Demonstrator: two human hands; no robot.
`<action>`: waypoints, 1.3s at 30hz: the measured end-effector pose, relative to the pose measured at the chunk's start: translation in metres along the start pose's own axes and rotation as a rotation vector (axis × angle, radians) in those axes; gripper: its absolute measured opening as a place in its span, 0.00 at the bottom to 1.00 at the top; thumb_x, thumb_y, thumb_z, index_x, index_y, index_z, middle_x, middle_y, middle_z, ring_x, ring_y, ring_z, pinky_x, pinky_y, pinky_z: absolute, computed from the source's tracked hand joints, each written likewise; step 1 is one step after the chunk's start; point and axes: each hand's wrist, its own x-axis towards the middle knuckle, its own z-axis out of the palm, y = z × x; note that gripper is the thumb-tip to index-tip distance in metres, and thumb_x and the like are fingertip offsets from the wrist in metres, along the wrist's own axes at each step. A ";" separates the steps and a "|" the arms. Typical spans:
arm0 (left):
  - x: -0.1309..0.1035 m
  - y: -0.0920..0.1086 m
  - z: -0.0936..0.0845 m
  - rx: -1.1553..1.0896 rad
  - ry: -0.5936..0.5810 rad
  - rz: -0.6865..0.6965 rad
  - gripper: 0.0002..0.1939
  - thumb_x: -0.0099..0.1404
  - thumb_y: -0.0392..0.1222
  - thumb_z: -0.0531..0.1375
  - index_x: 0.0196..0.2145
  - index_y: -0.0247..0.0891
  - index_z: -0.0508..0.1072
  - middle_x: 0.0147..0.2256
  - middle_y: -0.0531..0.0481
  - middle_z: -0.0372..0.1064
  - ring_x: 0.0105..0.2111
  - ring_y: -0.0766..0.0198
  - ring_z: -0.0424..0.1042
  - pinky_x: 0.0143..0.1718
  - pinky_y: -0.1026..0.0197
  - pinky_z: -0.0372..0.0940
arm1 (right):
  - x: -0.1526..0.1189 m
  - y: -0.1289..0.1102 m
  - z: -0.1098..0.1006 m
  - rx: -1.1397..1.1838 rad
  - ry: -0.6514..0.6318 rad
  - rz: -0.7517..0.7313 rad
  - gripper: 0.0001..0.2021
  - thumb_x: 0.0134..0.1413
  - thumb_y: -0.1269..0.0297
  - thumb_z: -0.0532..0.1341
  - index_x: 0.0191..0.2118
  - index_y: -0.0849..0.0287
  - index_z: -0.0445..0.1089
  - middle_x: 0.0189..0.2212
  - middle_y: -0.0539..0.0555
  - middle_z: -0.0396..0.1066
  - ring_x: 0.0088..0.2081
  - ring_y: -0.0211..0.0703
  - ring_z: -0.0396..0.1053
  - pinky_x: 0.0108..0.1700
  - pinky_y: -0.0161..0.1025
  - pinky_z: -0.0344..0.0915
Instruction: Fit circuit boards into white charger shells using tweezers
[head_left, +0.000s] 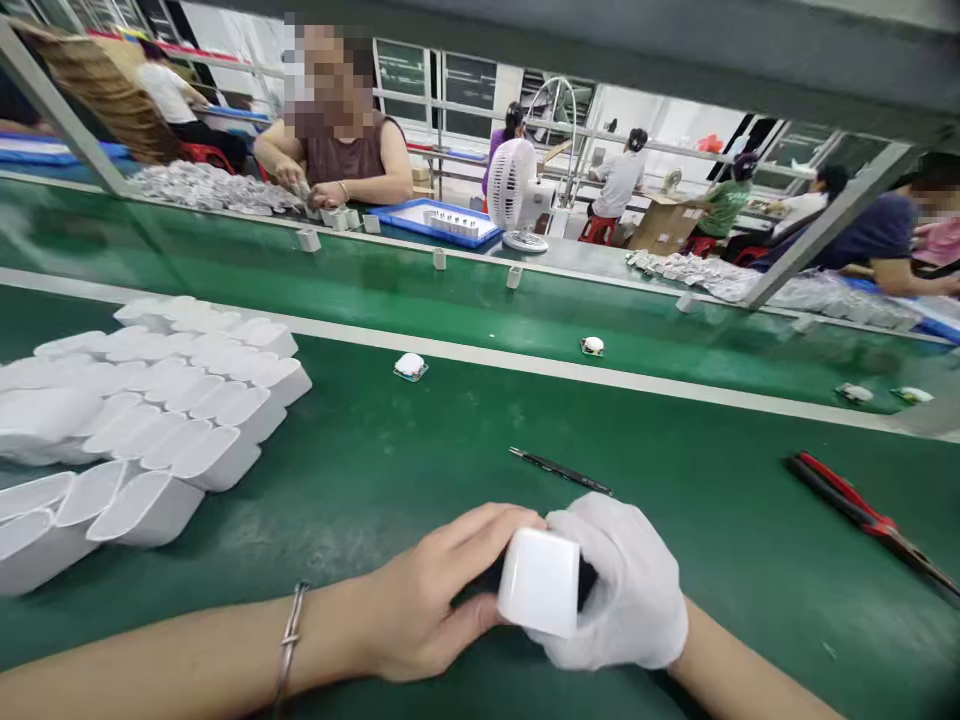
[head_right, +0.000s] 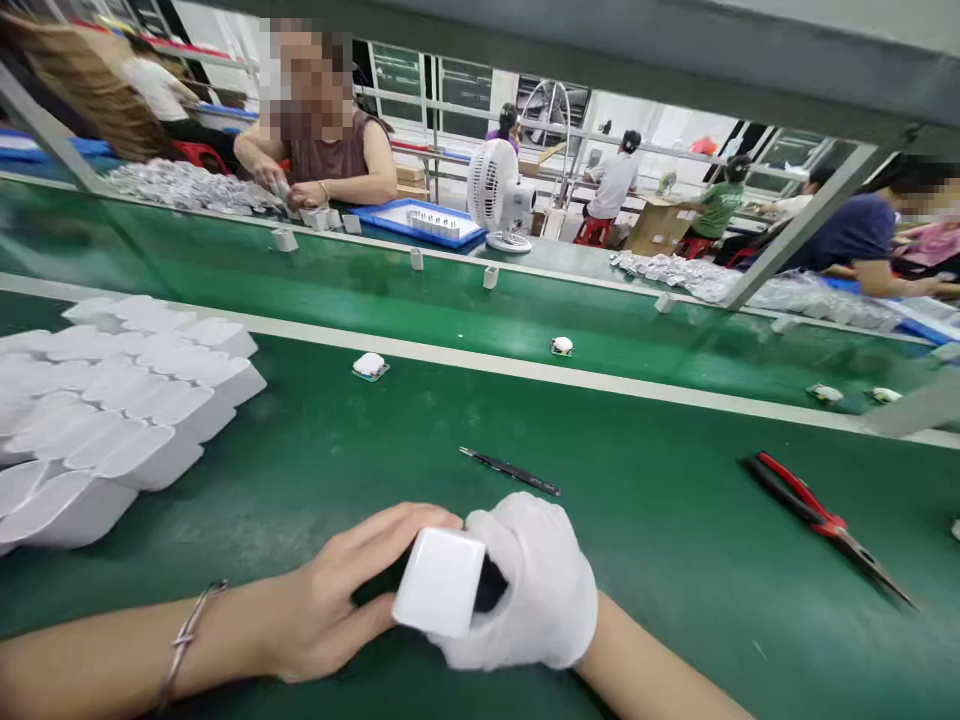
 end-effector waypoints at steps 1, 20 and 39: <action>0.001 0.003 -0.001 -0.006 -0.027 -0.019 0.27 0.66 0.30 0.51 0.59 0.40 0.47 0.53 0.39 0.57 0.53 0.55 0.60 0.55 0.54 0.60 | -0.002 -0.002 -0.001 -0.006 -0.018 0.029 0.10 0.36 0.59 0.57 0.28 0.57 0.63 0.17 0.48 0.58 0.19 0.37 0.56 0.21 0.36 0.51; 0.009 -0.001 -0.014 0.566 0.156 0.675 0.09 0.66 0.33 0.51 0.32 0.36 0.70 0.36 0.46 0.77 0.38 0.62 0.75 0.43 0.66 0.72 | 0.024 0.008 -0.033 0.191 -0.532 -0.194 0.23 0.65 0.65 0.35 0.22 0.57 0.56 0.19 0.49 0.58 0.21 0.39 0.52 0.24 0.39 0.46; 0.001 -0.003 0.002 0.111 0.086 -0.032 0.28 0.64 0.43 0.57 0.59 0.39 0.54 0.49 0.40 0.66 0.47 0.58 0.68 0.47 0.61 0.67 | 0.019 -0.009 -0.026 0.095 -0.310 -0.128 0.11 0.59 0.62 0.52 0.28 0.55 0.66 0.23 0.50 0.67 0.22 0.39 0.59 0.23 0.36 0.55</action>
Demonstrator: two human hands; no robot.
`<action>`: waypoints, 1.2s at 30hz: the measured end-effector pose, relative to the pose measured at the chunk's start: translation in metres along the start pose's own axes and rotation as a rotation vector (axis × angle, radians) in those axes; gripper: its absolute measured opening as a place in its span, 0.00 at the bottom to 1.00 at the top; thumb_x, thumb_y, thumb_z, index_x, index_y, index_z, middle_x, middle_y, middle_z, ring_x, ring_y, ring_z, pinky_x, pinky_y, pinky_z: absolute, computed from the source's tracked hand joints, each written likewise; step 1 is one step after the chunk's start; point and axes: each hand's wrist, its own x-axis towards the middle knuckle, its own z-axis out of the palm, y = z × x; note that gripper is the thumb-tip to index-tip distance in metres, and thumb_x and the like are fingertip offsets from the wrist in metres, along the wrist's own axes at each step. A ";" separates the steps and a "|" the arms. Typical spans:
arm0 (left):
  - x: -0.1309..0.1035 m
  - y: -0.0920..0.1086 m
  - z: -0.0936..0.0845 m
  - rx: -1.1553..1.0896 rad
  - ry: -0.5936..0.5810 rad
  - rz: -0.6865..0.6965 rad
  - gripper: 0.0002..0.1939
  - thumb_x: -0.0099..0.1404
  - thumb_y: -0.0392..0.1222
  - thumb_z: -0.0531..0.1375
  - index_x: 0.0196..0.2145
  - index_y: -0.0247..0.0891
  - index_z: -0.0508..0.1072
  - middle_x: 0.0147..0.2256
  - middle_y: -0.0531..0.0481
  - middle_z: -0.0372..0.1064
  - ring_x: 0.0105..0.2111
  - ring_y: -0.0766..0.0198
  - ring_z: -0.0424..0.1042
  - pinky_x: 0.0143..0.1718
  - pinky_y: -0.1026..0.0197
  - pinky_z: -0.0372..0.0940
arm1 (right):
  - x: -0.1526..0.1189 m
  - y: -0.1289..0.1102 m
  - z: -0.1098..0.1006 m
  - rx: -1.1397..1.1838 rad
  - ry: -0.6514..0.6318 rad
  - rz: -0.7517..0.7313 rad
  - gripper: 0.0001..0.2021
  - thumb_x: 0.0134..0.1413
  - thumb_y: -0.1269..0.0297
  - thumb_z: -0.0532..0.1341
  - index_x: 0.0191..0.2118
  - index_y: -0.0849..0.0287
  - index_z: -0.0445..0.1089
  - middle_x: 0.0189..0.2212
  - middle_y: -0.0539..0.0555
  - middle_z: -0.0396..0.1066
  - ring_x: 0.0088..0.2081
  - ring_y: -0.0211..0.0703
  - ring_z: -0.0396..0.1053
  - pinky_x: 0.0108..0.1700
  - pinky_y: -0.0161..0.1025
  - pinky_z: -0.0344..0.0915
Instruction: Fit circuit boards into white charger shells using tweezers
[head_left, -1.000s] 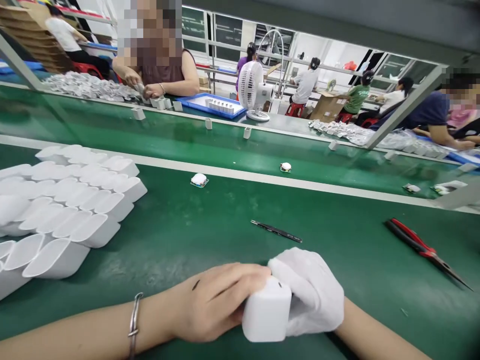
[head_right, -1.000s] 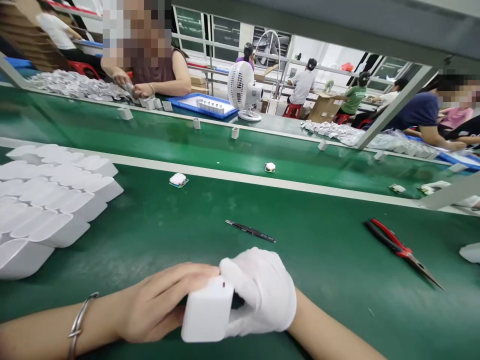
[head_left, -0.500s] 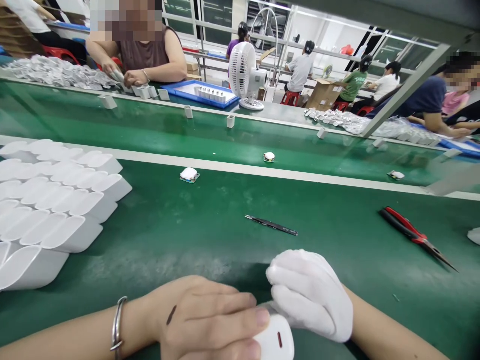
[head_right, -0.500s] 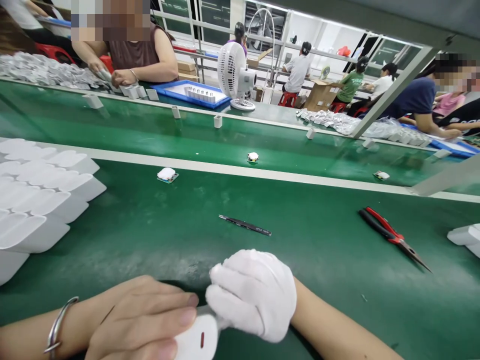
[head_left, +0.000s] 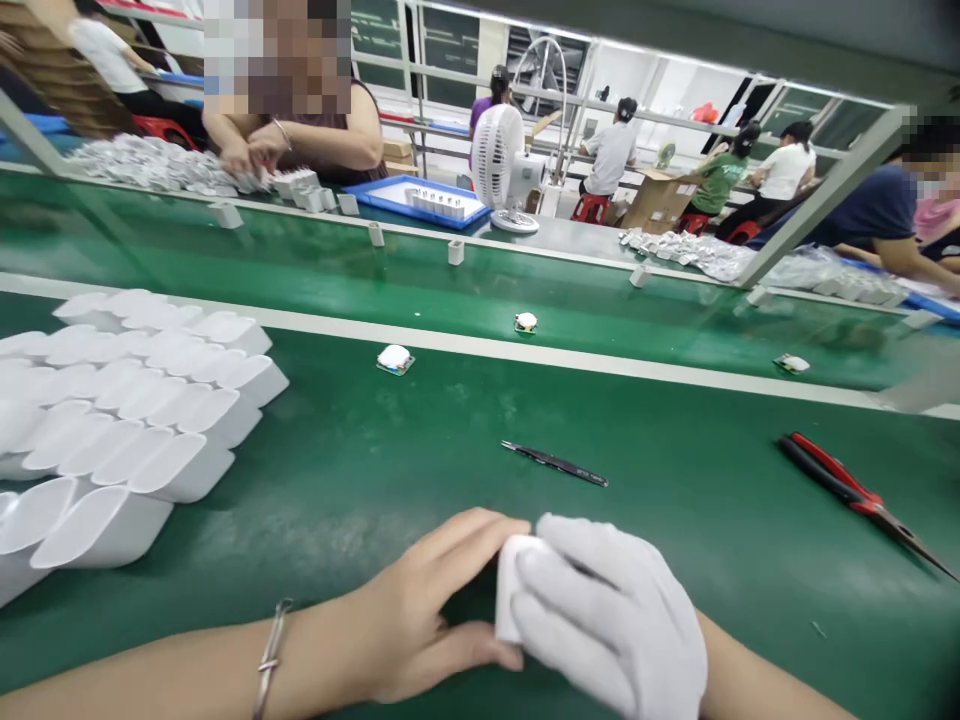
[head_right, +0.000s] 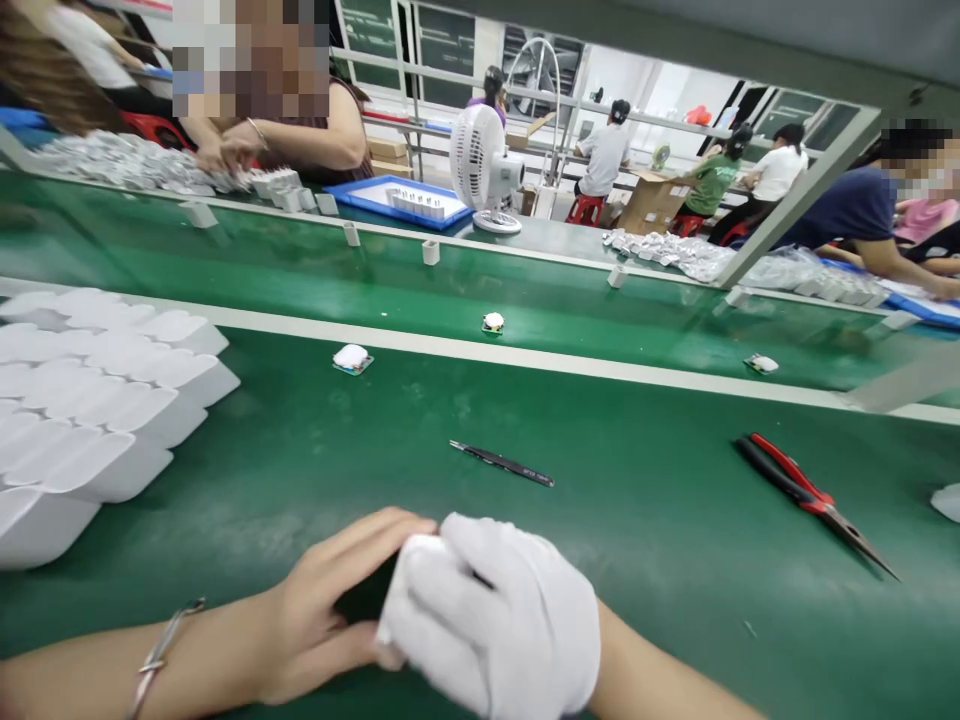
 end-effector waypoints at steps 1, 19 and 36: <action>0.002 0.000 0.001 -0.018 0.001 -0.109 0.28 0.64 0.46 0.58 0.58 0.40 0.54 0.49 0.42 0.66 0.46 0.59 0.68 0.47 0.61 0.66 | 0.001 0.001 0.004 -0.022 -0.026 0.044 0.09 0.58 0.61 0.53 0.30 0.55 0.68 0.25 0.50 0.69 0.24 0.38 0.62 0.24 0.35 0.58; -0.001 -0.044 -0.127 1.365 0.470 -1.079 0.19 0.56 0.25 0.48 0.44 0.19 0.70 0.44 0.27 0.66 0.46 0.40 0.62 0.47 0.43 0.53 | 0.105 0.203 0.056 -0.297 0.325 0.522 0.16 0.51 0.62 0.59 0.41 0.71 0.69 0.46 0.68 0.66 0.34 0.36 0.67 0.24 0.31 0.49; -0.009 -0.061 -0.151 1.189 0.561 -1.179 0.12 0.58 0.28 0.51 0.40 0.28 0.68 0.42 0.33 0.65 0.45 0.42 0.62 0.44 0.48 0.55 | 0.089 0.039 0.068 0.305 -0.099 0.403 0.07 0.43 0.75 0.55 0.25 0.55 0.66 0.27 0.47 0.72 0.32 0.39 0.70 0.36 0.34 0.66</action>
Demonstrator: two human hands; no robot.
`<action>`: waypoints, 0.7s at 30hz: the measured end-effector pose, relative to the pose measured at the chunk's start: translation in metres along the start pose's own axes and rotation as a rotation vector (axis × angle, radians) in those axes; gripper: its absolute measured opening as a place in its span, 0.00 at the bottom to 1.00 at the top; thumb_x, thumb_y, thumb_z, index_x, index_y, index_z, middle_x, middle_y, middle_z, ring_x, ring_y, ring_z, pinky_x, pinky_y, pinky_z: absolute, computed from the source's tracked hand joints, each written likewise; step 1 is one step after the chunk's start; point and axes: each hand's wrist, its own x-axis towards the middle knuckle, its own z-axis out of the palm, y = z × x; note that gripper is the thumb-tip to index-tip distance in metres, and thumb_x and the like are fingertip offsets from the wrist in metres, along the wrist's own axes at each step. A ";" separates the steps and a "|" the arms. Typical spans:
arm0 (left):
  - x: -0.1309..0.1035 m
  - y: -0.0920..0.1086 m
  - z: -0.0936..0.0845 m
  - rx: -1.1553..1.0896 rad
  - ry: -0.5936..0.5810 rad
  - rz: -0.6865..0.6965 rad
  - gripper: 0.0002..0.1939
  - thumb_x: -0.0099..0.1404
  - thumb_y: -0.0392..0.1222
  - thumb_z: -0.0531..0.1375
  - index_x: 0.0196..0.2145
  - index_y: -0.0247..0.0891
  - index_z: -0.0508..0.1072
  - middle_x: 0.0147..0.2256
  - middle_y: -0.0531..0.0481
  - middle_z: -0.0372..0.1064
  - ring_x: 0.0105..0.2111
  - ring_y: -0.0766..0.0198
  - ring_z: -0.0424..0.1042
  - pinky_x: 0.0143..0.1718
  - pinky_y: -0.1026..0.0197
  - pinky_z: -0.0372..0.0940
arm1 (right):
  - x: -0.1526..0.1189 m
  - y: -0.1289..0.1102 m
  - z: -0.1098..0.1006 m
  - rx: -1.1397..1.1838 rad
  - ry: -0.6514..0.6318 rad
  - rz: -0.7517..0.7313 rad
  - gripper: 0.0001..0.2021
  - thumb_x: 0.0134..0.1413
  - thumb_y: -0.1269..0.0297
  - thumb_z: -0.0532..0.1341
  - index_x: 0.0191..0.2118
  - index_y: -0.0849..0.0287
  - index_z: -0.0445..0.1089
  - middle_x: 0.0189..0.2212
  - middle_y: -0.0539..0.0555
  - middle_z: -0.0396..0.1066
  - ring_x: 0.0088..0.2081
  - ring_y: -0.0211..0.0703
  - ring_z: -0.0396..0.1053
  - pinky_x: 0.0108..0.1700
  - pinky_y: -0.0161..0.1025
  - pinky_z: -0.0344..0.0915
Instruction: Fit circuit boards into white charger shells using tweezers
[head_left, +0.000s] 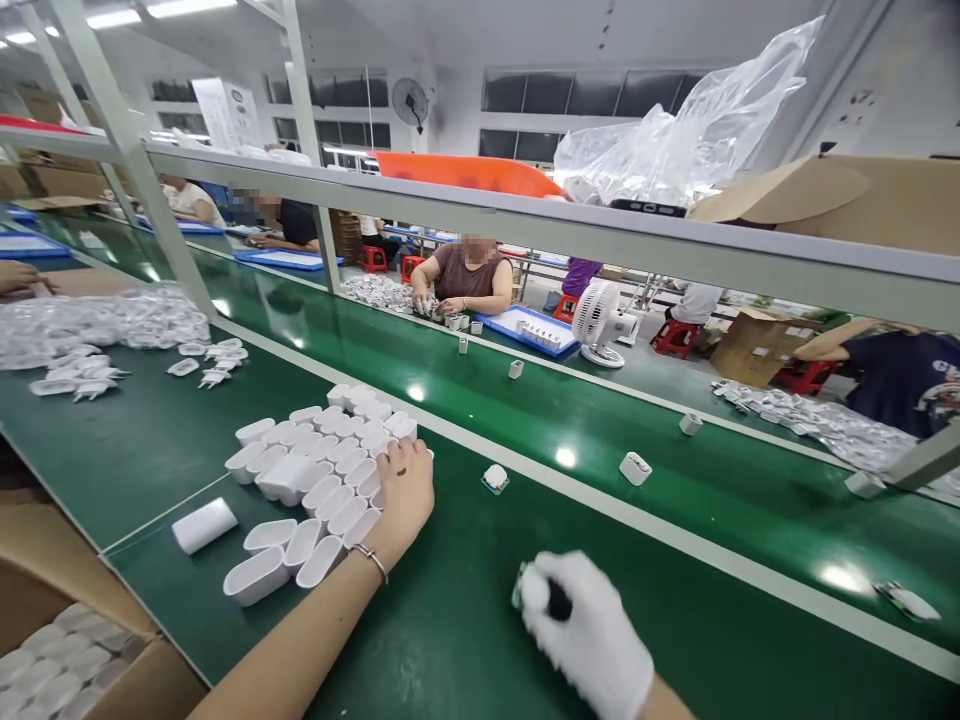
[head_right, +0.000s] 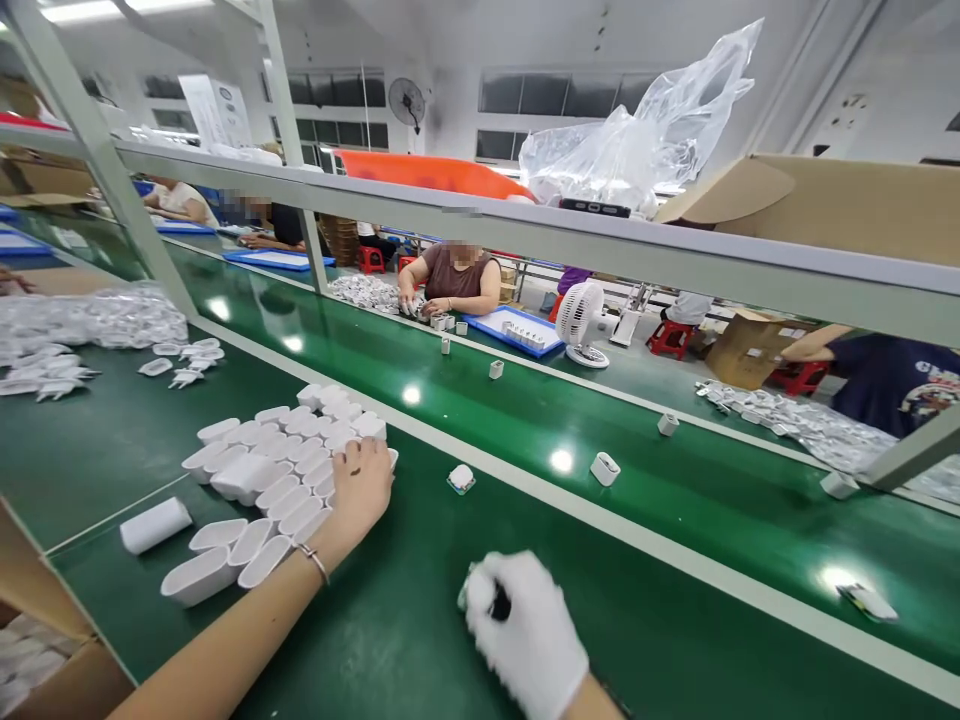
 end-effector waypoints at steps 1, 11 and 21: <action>0.000 0.002 0.000 -0.050 -0.024 0.011 0.12 0.57 0.29 0.52 0.40 0.29 0.67 0.42 0.34 0.65 0.46 0.43 0.61 0.45 0.48 0.54 | -0.020 -0.003 0.004 0.015 -0.035 -0.015 0.08 0.40 0.76 0.55 0.25 0.55 0.65 0.28 0.46 0.72 0.33 0.39 0.70 0.35 0.34 0.66; -0.051 0.057 0.013 -0.660 -0.386 0.280 0.13 0.51 0.34 0.59 0.37 0.40 0.69 0.35 0.51 0.67 0.33 0.61 0.68 0.32 0.63 0.59 | -0.067 0.014 0.012 0.007 0.051 0.125 0.22 0.32 0.76 0.63 0.40 0.53 0.70 0.33 0.51 0.73 0.36 0.47 0.71 0.39 0.41 0.69; -0.066 0.059 0.028 -1.048 -0.705 0.624 0.33 0.56 0.33 0.59 0.58 0.47 0.58 0.44 0.50 0.65 0.45 0.61 0.64 0.51 0.57 0.59 | -0.065 0.029 -0.001 0.822 0.397 0.492 0.17 0.37 0.67 0.69 0.39 0.58 0.71 0.40 0.57 0.72 0.40 0.50 0.72 0.43 0.46 0.71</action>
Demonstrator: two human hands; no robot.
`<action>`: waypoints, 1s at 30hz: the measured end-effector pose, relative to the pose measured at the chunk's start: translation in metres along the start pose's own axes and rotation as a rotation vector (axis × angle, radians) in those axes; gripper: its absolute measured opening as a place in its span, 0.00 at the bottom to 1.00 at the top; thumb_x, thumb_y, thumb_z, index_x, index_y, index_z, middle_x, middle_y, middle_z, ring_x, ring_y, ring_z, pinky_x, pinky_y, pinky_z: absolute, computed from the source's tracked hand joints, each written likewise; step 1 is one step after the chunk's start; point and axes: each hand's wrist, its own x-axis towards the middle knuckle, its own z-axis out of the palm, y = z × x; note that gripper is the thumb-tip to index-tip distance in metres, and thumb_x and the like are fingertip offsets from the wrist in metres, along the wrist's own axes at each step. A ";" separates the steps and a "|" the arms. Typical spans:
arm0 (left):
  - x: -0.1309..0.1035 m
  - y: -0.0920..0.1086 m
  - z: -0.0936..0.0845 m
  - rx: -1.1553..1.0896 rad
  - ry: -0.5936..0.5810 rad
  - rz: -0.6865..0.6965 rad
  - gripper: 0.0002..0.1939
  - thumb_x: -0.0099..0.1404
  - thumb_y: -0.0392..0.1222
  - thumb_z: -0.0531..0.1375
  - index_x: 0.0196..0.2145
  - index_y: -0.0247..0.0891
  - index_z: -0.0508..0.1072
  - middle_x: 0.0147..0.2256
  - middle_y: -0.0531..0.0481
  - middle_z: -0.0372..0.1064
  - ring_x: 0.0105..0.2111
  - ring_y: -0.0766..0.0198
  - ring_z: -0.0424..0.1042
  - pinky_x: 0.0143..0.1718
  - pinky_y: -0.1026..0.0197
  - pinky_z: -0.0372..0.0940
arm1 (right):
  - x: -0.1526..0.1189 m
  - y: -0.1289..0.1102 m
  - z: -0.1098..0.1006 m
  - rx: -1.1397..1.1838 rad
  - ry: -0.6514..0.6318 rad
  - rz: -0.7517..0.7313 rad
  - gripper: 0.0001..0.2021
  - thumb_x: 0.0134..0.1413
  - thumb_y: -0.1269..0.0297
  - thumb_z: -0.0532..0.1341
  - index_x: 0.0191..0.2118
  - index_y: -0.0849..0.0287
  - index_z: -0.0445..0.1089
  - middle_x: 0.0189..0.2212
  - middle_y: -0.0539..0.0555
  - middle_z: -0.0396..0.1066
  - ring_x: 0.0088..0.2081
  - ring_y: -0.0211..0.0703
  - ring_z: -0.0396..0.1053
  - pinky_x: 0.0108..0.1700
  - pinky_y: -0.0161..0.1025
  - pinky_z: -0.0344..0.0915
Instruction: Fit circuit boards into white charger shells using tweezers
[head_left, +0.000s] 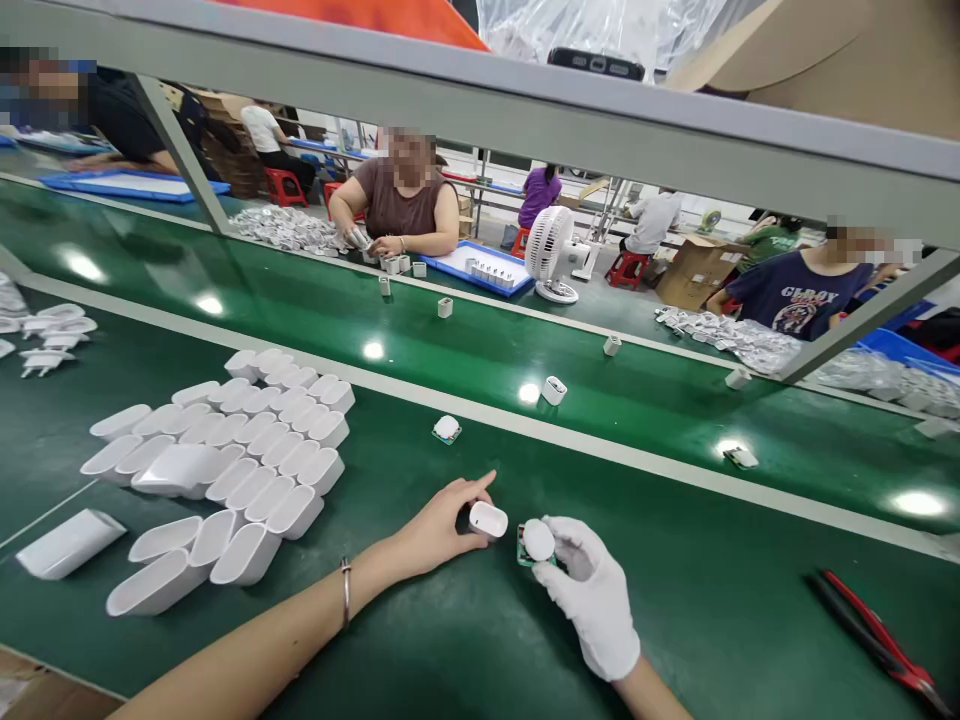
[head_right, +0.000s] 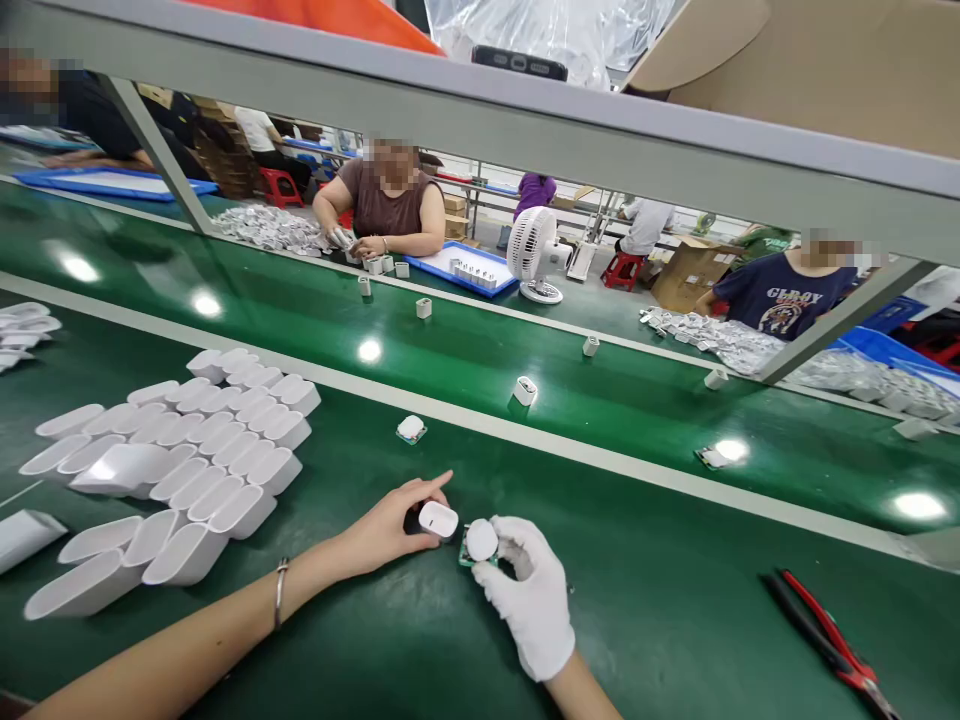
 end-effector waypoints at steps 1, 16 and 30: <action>-0.001 0.000 -0.001 -0.004 0.006 0.002 0.37 0.56 0.31 0.58 0.61 0.48 0.52 0.47 0.50 0.64 0.49 0.60 0.62 0.53 0.55 0.56 | 0.001 0.001 -0.001 0.019 0.012 0.003 0.17 0.37 0.66 0.70 0.39 0.57 0.72 0.41 0.57 0.72 0.40 0.51 0.72 0.43 0.47 0.71; -0.008 0.012 0.023 -0.011 0.015 0.088 0.34 0.44 0.29 0.59 0.51 0.42 0.64 0.43 0.49 0.67 0.44 0.56 0.62 0.44 0.56 0.63 | -0.004 0.005 -0.004 -0.589 -0.067 -0.478 0.18 0.45 0.71 0.65 0.45 0.53 0.71 0.44 0.58 0.71 0.44 0.51 0.71 0.43 0.46 0.73; -0.007 0.016 0.021 0.052 -0.048 0.186 0.29 0.45 0.27 0.56 0.47 0.41 0.66 0.43 0.50 0.68 0.44 0.56 0.60 0.44 0.56 0.62 | -0.002 0.000 0.004 -0.852 -0.182 -0.806 0.16 0.51 0.74 0.59 0.47 0.57 0.67 0.38 0.58 0.72 0.38 0.46 0.72 0.40 0.43 0.73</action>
